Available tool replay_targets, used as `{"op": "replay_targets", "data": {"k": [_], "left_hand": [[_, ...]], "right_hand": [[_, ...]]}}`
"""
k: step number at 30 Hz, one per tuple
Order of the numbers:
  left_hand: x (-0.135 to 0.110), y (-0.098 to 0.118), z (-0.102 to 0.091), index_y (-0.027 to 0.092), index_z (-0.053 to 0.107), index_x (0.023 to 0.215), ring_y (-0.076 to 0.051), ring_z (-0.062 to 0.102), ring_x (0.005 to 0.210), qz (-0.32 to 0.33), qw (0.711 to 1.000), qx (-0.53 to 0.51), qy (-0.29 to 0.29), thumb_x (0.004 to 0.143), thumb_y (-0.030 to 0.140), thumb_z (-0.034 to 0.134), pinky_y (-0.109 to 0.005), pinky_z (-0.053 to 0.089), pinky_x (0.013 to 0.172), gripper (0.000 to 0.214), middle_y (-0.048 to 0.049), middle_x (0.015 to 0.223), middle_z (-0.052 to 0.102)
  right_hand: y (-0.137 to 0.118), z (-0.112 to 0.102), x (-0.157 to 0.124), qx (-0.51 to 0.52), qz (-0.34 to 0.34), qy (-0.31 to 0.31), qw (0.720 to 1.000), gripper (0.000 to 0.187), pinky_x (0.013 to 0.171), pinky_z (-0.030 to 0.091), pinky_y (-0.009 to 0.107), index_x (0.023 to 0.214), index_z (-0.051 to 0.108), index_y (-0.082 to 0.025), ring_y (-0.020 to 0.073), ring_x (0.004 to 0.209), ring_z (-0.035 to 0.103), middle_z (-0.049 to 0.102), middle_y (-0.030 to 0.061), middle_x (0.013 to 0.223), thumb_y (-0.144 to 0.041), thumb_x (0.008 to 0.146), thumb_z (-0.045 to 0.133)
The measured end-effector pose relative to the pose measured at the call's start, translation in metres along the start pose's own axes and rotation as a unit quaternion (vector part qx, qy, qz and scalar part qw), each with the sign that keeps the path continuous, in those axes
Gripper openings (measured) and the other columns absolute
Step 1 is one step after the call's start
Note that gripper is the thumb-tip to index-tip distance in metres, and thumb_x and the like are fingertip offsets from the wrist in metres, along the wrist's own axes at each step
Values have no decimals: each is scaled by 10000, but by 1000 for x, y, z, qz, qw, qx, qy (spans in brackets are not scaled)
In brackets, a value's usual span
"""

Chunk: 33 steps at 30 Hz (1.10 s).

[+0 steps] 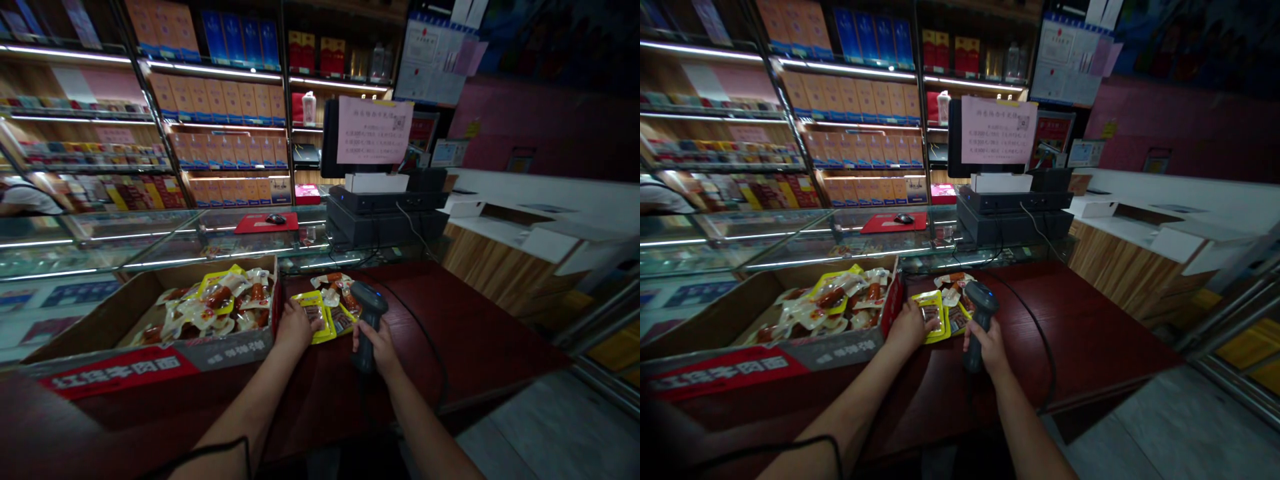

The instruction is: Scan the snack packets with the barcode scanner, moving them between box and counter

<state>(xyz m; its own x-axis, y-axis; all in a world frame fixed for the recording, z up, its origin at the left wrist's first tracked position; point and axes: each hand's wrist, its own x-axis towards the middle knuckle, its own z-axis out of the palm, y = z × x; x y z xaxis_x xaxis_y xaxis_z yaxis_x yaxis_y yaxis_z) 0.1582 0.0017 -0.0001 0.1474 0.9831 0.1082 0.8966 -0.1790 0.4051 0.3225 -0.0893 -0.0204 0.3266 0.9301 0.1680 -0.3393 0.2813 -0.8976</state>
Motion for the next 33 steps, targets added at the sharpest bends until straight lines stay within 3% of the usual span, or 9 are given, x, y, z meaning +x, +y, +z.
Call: {"op": "replay_targets", "data": {"k": [3, 7, 9, 11, 13, 15, 17, 23, 33], "left_hand": [[-4, 4, -4, 54, 373, 1305, -346, 546, 1085, -2, 999, -23, -33, 686, 376, 664, -404, 412, 883, 756, -240, 1110, 601], [3, 0, 2, 165, 419, 1294, -290, 489, 1173, 44, 980, -179, 75, 567, 190, 733, -364, 389, 941, 792, -147, 1232, 562], [9, -5, 9, 155, 527, 1189, -276, 556, 1082, 34, 948, -308, 75, 540, 173, 736, -356, 427, 898, 681, -128, 1131, 621], [13, -9, 14, 124, 627, 972, -266, 633, 868, -8, 890, -456, 22, 525, 245, 751, -369, 485, 777, 479, -106, 903, 678], [15, -11, 17, 122, 632, 851, -227, 636, 698, -53, 804, -592, -17, 532, 339, 746, -366, 508, 669, 402, -68, 747, 668], [17, -10, 18, 148, 610, 920, -191, 633, 673, -78, 721, -689, -7, 577, 377, 718, -351, 517, 638, 427, -49, 780, 671], [19, -8, 19, 186, 573, 1022, -174, 643, 714, -82, 671, -736, 14, 624, 375, 690, -337, 523, 642, 456, -47, 887, 679], [31, -10, 36, 148, 566, 1009, -191, 655, 754, -60, 674, -732, 76, 636, 473, 651, -323, 517, 674, 502, -69, 902, 685], [31, -6, 36, 139, 565, 1036, -207, 666, 783, -59, 664, -743, 59, 739, 477, 539, -322, 517, 694, 450, -100, 905, 694]], "right_hand": [[0, -4, -1, -2, -5, 6, 1000, 304, 366, 482, 221, 757, 517, -176, 96, 375, 537, 602, -49, 548, -380, 684, 731], [-2, -4, -3, -6, 2, -7, 1000, 315, 357, 477, 224, 792, 528, -173, 99, 370, 535, 600, -48, 547, -389, 683, 729], [-3, -2, -3, -9, 7, -10, 1000, 328, 358, 477, 220, 820, 534, -170, 97, 372, 536, 601, -47, 545, -395, 683, 729], [-3, -1, -3, -9, 16, -11, 1000, 339, 362, 482, 217, 826, 535, -167, 95, 373, 535, 601, -48, 543, -398, 677, 733], [-3, 1, -3, -5, 23, -13, 1000, 343, 362, 486, 219, 815, 532, -167, 95, 373, 536, 600, -49, 543, -400, 669, 737], [-4, 4, -3, 0, 28, -23, 999, 342, 354, 480, 217, 793, 528, -167, 93, 365, 530, 597, -50, 538, -406, 663, 736], [-5, 8, -5, 0, 43, -51, 998, 345, 347, 470, 215, 817, 534, -166, 93, 356, 523, 598, -49, 538, -412, 669, 725], [-4, 20, -18, -70, 157, -167, 971, 434, 324, 421, 191, 949, 520, -163, 94, 330, 511, 592, -60, 515, -402, 651, 725], [-4, 21, -20, -76, 156, -156, 972, 375, 323, 399, 187, 897, 522, -160, 95, 328, 510, 580, -56, 519, -422, 682, 683]]}}
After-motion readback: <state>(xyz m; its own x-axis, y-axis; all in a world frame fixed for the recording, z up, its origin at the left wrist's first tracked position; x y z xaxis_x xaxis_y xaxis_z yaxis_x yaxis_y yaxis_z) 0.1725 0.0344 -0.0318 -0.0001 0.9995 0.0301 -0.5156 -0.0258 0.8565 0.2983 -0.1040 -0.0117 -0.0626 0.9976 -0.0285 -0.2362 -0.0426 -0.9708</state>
